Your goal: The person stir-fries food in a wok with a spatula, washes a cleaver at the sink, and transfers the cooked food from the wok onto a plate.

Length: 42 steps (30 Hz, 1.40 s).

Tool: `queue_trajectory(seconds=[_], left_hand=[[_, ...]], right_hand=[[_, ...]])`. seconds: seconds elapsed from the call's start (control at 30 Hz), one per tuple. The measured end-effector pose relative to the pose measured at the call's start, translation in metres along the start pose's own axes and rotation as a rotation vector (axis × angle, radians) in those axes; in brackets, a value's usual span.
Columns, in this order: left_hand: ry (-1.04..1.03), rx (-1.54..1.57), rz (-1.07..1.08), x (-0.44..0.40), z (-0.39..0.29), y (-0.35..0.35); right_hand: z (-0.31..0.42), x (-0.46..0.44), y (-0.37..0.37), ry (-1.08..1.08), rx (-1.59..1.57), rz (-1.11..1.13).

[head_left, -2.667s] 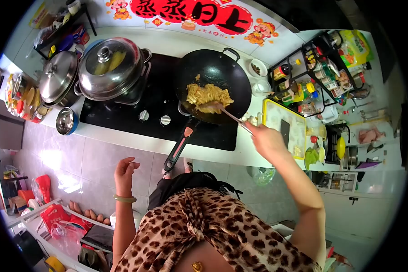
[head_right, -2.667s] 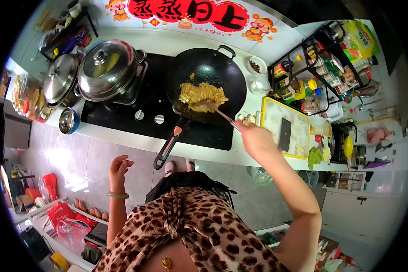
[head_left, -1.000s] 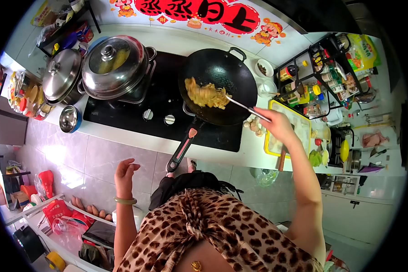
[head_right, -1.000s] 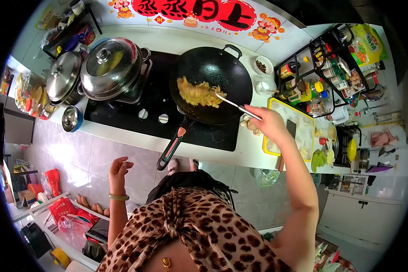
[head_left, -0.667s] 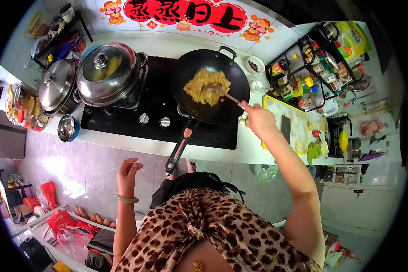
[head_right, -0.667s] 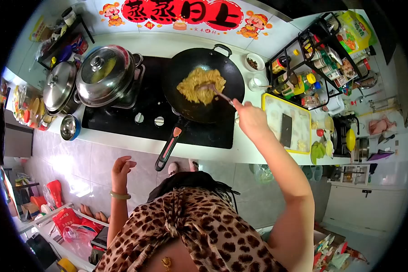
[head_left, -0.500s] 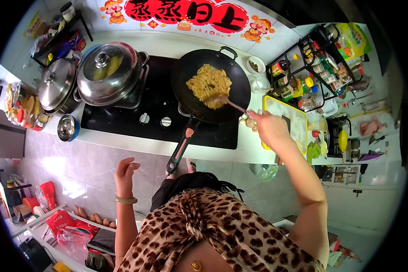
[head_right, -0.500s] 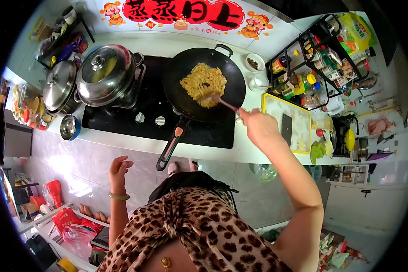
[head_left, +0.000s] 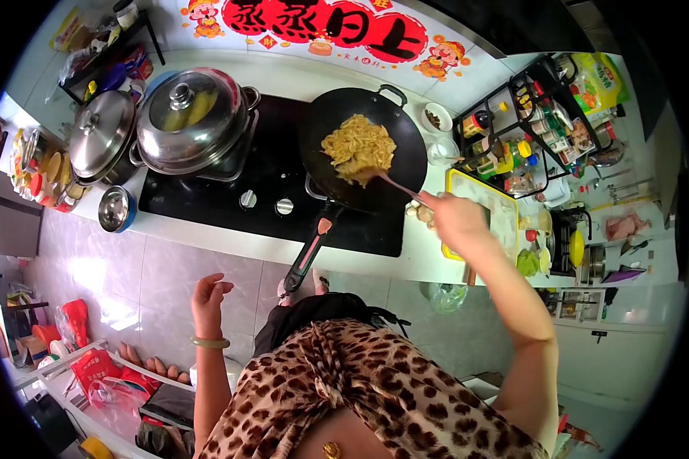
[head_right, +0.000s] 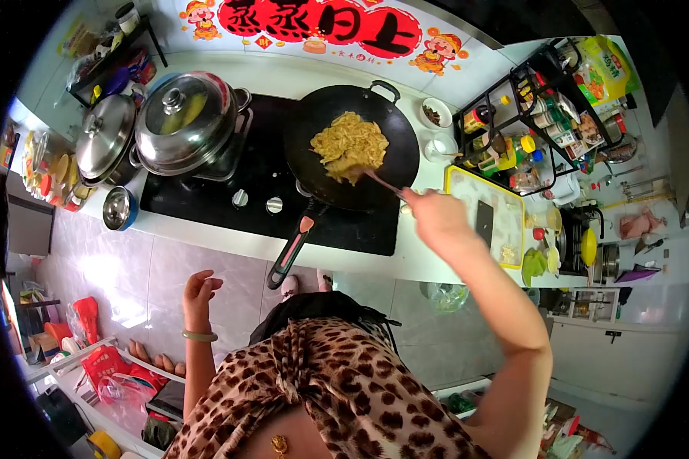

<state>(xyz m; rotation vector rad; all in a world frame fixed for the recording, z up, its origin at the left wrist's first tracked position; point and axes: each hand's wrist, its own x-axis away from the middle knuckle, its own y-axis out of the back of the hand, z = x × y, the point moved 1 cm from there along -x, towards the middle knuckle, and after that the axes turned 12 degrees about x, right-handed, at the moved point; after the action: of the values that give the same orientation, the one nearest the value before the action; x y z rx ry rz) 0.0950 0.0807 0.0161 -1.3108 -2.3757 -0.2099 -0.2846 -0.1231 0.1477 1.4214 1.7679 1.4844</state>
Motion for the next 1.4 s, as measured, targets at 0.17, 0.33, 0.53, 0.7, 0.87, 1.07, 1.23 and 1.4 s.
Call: queue_trajectory(seconds=[0.17,0.33,0.53,0.7,0.87,1.07,1.23,1.4], left_hand=[[-0.051,0.000,0.089,0.000,-0.006,-0.010],[-0.016,0.004,0.045,-0.003,-0.001,-0.013],[0.027,0.003,0.004,0.007,0.000,-0.005],[0.039,-0.001,-0.003,0.016,-0.005,-0.006],[0.023,0.015,0.017,0.005,-0.004,-0.014],[-0.025,0.027,0.102,-0.006,0.004,-0.017],[-0.052,0.021,0.142,-0.007,-0.008,-0.021],[-0.031,0.019,0.054,-0.009,0.000,-0.011]], right_hand=[[-0.015,-0.034,-0.018,-0.062,-0.262,-0.020],[-0.092,-0.011,0.016,-0.225,-0.774,0.306],[-0.113,-0.094,-0.048,-0.204,-1.263,0.624],[-0.041,-0.085,-0.066,-0.093,-1.320,0.299],[-0.014,0.007,-0.043,0.088,-0.447,-0.331],[0.013,0.015,-0.040,-0.051,-0.094,-0.071],[0.000,-0.022,-0.040,-0.099,-0.073,-0.121],[0.012,0.009,-0.027,0.037,-0.076,-0.072]])
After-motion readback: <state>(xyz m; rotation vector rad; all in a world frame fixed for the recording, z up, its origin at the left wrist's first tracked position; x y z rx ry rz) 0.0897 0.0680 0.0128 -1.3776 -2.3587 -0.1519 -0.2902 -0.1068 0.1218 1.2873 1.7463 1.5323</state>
